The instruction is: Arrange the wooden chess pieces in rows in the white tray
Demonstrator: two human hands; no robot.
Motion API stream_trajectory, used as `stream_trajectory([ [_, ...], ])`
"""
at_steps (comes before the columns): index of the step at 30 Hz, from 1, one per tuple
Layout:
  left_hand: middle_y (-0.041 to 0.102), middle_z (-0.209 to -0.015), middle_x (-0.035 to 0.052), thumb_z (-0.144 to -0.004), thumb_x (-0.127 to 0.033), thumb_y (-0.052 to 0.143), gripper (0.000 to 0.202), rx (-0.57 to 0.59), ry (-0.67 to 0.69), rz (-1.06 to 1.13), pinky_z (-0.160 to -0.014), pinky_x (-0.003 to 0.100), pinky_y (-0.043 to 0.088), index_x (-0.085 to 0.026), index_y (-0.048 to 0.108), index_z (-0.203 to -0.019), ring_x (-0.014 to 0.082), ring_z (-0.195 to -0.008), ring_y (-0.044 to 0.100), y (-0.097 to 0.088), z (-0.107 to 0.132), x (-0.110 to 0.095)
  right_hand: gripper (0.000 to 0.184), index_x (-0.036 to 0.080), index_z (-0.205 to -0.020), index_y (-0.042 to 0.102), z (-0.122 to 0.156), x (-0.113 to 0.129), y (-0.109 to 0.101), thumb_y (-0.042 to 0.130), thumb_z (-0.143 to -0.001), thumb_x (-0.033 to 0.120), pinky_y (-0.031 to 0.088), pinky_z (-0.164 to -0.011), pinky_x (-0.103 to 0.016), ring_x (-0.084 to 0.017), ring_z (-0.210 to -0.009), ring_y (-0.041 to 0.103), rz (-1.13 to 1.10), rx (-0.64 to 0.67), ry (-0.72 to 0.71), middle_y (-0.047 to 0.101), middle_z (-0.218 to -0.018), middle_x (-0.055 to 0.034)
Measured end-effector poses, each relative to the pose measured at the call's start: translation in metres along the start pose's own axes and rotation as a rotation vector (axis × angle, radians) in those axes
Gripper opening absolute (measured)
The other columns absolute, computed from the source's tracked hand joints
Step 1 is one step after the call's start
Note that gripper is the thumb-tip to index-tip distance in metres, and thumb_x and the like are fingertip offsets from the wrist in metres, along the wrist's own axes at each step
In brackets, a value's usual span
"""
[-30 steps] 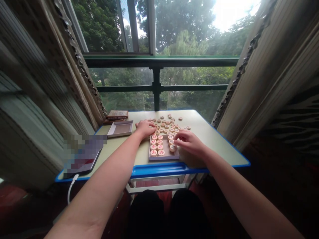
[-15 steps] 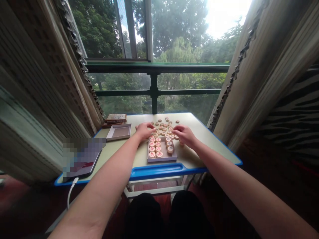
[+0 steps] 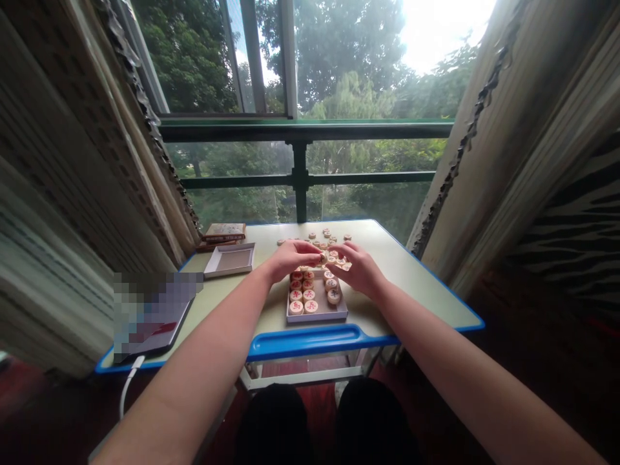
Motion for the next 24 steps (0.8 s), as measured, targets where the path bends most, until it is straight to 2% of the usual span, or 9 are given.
stream_trajectory([
  [7, 0.07, -0.076, 0.0089, -0.055, -0.037, 0.08, 0.039, 0.012, 0.002, -0.008, -0.072, 0.034, 0.052, -0.011, 0.07, -0.082, 0.0169, -0.07, 0.064, 0.003, 0.0, -0.002, 0.024, 0.022, -0.1, 0.063, 0.0, 0.009, 0.001, 0.061, -0.078, 0.032, 0.046, -0.07, -0.03, -0.017, -0.076, 0.056, -0.019, 0.016, -0.053, 0.059, -0.084, -0.0053],
  [12, 0.069, -0.077, 0.0092, -0.057, -0.039, 0.078, 0.038, 0.046, 0.016, -0.057, -0.069, 0.032, 0.051, -0.011, 0.07, -0.082, 0.016, -0.07, 0.062, 0.008, 0.002, -0.004, 0.016, 0.021, -0.089, 0.064, 0.001, 0.011, -0.003, 0.063, -0.076, 0.031, 0.045, -0.068, -0.029, -0.016, -0.074, 0.055, -0.053, 0.014, -0.043, 0.058, -0.08, -0.0045],
  [15, 0.067, -0.07, 0.0067, -0.058, -0.045, 0.076, 0.04, -0.05, 0.067, -0.066, -0.067, 0.03, 0.049, -0.011, 0.068, -0.076, 0.0136, -0.066, 0.059, -0.002, 0.0, -0.005, 0.017, 0.019, -0.083, 0.063, 0.005, 0.01, -0.008, 0.066, -0.073, 0.032, 0.044, -0.065, -0.028, -0.015, -0.07, 0.052, -0.097, 0.034, 0.03, 0.056, -0.077, -0.0033],
  [19, 0.061, -0.059, 0.0018, -0.054, -0.052, 0.075, 0.044, -0.247, 0.135, -0.044, -0.061, 0.027, 0.045, -0.012, 0.062, -0.066, 0.01, -0.055, 0.053, -0.025, -0.003, -0.002, 0.019, 0.018, -0.082, 0.062, 0.023, 0.019, -0.009, 0.066, -0.073, 0.034, 0.04, -0.06, -0.025, -0.012, -0.064, 0.047, -0.185, 0.171, 0.101, 0.053, -0.071, -0.0005],
  [21, 0.059, -0.056, 0.0007, -0.053, -0.053, 0.075, 0.045, -0.273, 0.143, -0.035, -0.058, 0.027, 0.043, -0.012, 0.061, -0.065, 0.0094, -0.052, 0.051, -0.03, -0.005, 0.001, 0.019, 0.018, -0.081, 0.062, 0.034, 0.027, -0.008, 0.066, -0.072, 0.035, 0.038, -0.059, -0.024, -0.011, -0.063, 0.045, -0.205, 0.234, 0.109, 0.052, -0.07, 0.0003],
  [24, 0.059, -0.056, 0.001, -0.053, -0.053, 0.075, 0.044, -0.265, 0.152, -0.027, -0.056, 0.026, 0.042, -0.012, 0.061, -0.064, 0.0094, -0.052, 0.051, -0.031, -0.005, 0.003, 0.019, 0.018, -0.079, 0.061, 0.045, 0.033, -0.01, 0.068, -0.071, 0.034, 0.037, -0.059, -0.024, -0.011, -0.063, 0.044, -0.196, 0.248, 0.114, 0.05, -0.069, 0.0008],
])
Point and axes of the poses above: each hand's wrist, its own z-axis away from the middle knuckle, its own y-axis out of the palm, x = y × z, the point moved 7 cm from there along -z, towards the middle knuckle
